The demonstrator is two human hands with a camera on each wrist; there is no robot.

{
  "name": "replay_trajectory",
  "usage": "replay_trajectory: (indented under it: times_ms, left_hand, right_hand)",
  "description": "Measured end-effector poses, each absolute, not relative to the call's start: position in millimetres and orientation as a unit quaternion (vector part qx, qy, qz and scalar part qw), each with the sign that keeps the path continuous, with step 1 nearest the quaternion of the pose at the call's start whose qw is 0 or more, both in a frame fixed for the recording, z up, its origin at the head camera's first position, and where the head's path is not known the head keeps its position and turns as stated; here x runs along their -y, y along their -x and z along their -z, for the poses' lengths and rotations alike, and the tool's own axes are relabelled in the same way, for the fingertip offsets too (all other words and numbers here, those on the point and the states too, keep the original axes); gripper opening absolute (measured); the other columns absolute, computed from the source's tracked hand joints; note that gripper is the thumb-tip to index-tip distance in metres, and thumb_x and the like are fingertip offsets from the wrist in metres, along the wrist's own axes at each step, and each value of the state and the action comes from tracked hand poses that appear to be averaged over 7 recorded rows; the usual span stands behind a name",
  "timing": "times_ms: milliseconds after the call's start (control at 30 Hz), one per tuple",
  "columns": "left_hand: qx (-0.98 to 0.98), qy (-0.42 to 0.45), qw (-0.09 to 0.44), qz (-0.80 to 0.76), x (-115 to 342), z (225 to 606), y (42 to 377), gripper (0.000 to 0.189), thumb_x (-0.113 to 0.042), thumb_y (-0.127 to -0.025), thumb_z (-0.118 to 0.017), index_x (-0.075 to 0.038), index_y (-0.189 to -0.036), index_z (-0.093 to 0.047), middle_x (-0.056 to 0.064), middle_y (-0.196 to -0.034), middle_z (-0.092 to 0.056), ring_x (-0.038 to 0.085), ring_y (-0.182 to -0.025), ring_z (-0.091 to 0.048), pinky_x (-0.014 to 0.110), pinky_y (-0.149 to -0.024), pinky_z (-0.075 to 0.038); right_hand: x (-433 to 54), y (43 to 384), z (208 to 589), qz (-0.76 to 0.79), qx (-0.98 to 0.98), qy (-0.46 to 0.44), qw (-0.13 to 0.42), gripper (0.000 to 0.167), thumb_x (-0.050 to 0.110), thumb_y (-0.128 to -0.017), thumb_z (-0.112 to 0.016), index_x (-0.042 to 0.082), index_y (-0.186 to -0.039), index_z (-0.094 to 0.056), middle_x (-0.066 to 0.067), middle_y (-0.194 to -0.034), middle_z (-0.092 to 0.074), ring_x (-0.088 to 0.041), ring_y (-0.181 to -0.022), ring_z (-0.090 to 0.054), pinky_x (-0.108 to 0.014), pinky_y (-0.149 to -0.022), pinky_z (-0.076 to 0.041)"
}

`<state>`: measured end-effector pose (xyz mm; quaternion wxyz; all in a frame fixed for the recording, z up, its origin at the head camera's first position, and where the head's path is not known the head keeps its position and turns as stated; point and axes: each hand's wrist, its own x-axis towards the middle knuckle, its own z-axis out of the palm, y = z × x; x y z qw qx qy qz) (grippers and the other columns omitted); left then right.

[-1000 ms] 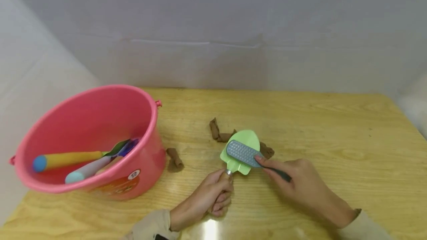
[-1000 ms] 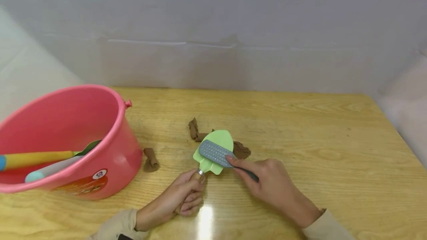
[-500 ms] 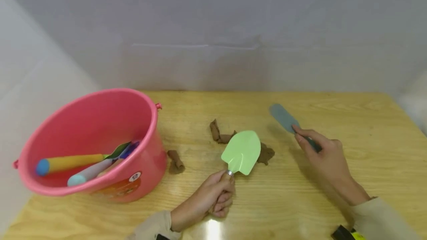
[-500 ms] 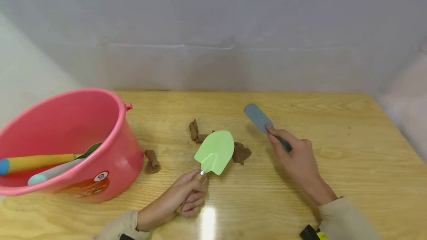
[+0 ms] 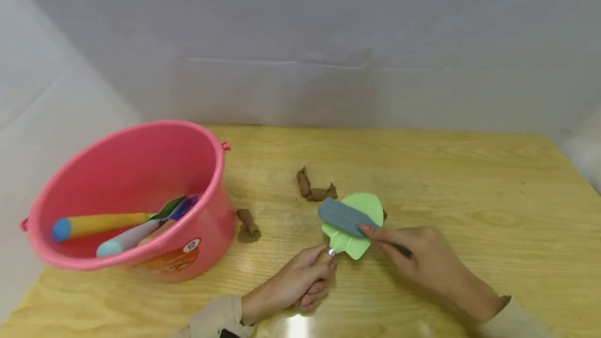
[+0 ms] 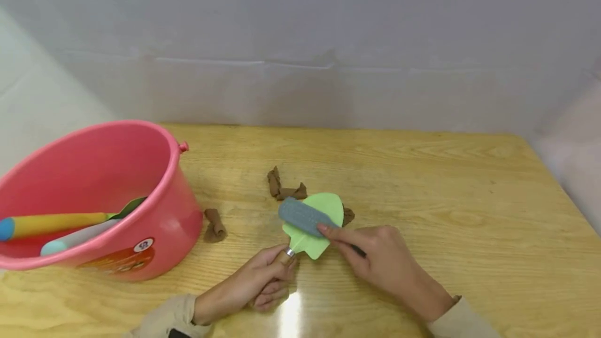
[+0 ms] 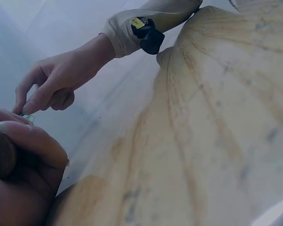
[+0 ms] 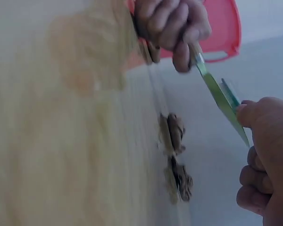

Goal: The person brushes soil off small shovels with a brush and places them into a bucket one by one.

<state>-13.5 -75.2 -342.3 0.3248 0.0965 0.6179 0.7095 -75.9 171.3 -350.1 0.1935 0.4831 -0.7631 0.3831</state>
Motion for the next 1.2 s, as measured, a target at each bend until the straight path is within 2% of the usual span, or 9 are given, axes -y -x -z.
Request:
replay_trajectory:
  times_ms: [67, 233, 433, 567, 633, 833, 967, 1100, 1200]
  left_hand:
    - [-0.619, -0.101, 0.322, -0.709, 75.3, 342.8, 13.7, 0.011, -0.007, -0.096, -0.041, -0.009, -0.086, -0.037, -0.007, -0.053, -0.033, 0.002, -0.038, -0.032, 0.017, -0.033, -0.029]
    - [-0.624, -0.084, 0.314, -0.711, 74.4, 341.9, 14.0, 0.014, -0.007, -0.095, -0.042, -0.009, -0.083, -0.036, -0.006, -0.053, -0.033, 0.004, -0.038, -0.032, 0.018, -0.033, -0.029]
    - [-0.606, -0.065, 0.33, -0.721, 70.9, 342.4, 9.6, 0.014, -0.008, -0.095, -0.042, -0.009, -0.082, -0.036, -0.006, -0.052, -0.032, 0.004, -0.037, -0.029, 0.018, -0.033, -0.024]
    - [-0.593, -0.055, 0.325, -0.735, 72.4, 341.9, 9.7, 0.015, -0.007, -0.094, -0.041, -0.009, -0.081, -0.034, -0.006, -0.053, -0.03, 0.004, -0.038, -0.028, 0.018, -0.033, -0.024]
    - [-0.583, -0.051, 0.322, -0.744, 72.5, 341.4, 10.6, 0.016, -0.006, -0.094, -0.04, -0.009, -0.081, -0.033, -0.006, -0.053, -0.029, 0.003, -0.038, -0.028, 0.017, -0.033, -0.024]
    - [-0.567, -0.033, 0.321, -0.758, 70.4, 342.1, 11.4, 0.017, -0.006, -0.092, -0.041, -0.01, -0.078, -0.033, -0.006, -0.054, -0.029, 0.003, -0.039, -0.027, 0.017, -0.033, -0.023]
    - [-0.571, -0.036, 0.316, -0.757, 71.3, 343.7, 11.5, 0.016, -0.006, -0.093, -0.041, -0.01, -0.079, -0.033, -0.006, -0.054, -0.029, 0.003, -0.039, -0.027, 0.017, -0.033, -0.023]
    - [-0.578, -0.041, 0.309, -0.755, 72.2, 344.5, 11.4, 0.015, -0.008, -0.095, -0.04, -0.01, -0.081, -0.034, -0.006, -0.054, -0.029, 0.003, -0.04, -0.027, 0.017, -0.032, -0.023]
    - [-0.569, -0.033, 0.305, -0.763, 71.7, 343.7, 10.6, 0.015, -0.007, -0.094, -0.041, -0.01, -0.081, -0.034, -0.006, -0.054, -0.029, 0.003, -0.039, -0.027, 0.017, -0.032, -0.024]
  right_hand:
    - [-177.0, 83.3, 352.1, -0.381, 0.764, -0.47, 0.224, 0.028, 0.025, -0.099, -0.056, 0.007, -0.113, -0.07, -0.009, -0.087, -0.073, 0.011, -0.045, -0.026, -0.006, -0.045, -0.038]
    - [-194.6, 104.6, 355.9, -0.344, 0.782, -0.429, 0.293, 0.042, 0.034, -0.102, -0.046, 0.0, -0.103, -0.071, -0.013, -0.092, -0.072, 0.004, -0.045, -0.05, -0.013, -0.048, -0.049]
    - [-229.0, 118.8, 362.1, -0.383, 0.81, -0.343, 0.281, 0.021, 0.003, -0.09, -0.065, 0.0, -0.11, -0.069, -0.013, -0.082, -0.072, 0.01, -0.039, -0.028, -0.009, -0.039, -0.032]
    - [-210.9, 107.9, 352.3, -0.435, 0.757, -0.414, 0.256, 0.017, 0.007, -0.093, -0.063, -0.003, -0.105, -0.07, -0.013, -0.096, -0.072, 0.002, -0.06, -0.062, -0.007, -0.058, -0.048]
    - [-194.4, 96.6, 347.8, -0.438, 0.74, -0.46, 0.223, 0.018, 0.01, -0.094, -0.063, -0.002, -0.105, -0.07, -0.013, -0.103, -0.071, -0.004, -0.069, -0.067, -0.01, -0.064, -0.052]
    - [-163.7, 67.5, 345.0, -0.406, 0.743, -0.516, 0.128, 0.029, -0.002, -0.084, -0.069, 0.005, -0.113, -0.07, -0.006, -0.094, -0.073, 0.006, -0.062, -0.056, -0.008, -0.057, -0.049]
    - [-164.6, 67.3, 349.8, -0.409, 0.759, -0.489, 0.133, 0.034, -0.006, -0.08, -0.071, 0.006, -0.112, -0.07, -0.006, -0.091, -0.074, 0.01, -0.054, -0.045, -0.006, -0.05, -0.043]
    - [-171.4, 75.8, 356.8, -0.42, 0.756, -0.478, 0.154, 0.023, 0.001, -0.087, -0.068, 0.003, -0.11, -0.069, -0.012, -0.092, -0.073, 0.011, -0.047, -0.034, -0.005, -0.044, -0.037]
    - [-177.0, 86.2, 360.3, -0.419, 0.744, -0.489, 0.179, 0.016, 0.009, -0.094, -0.062, 0.0, -0.105, -0.068, -0.017, -0.097, -0.071, 0.01, -0.051, -0.042, -0.006, -0.047, -0.041]
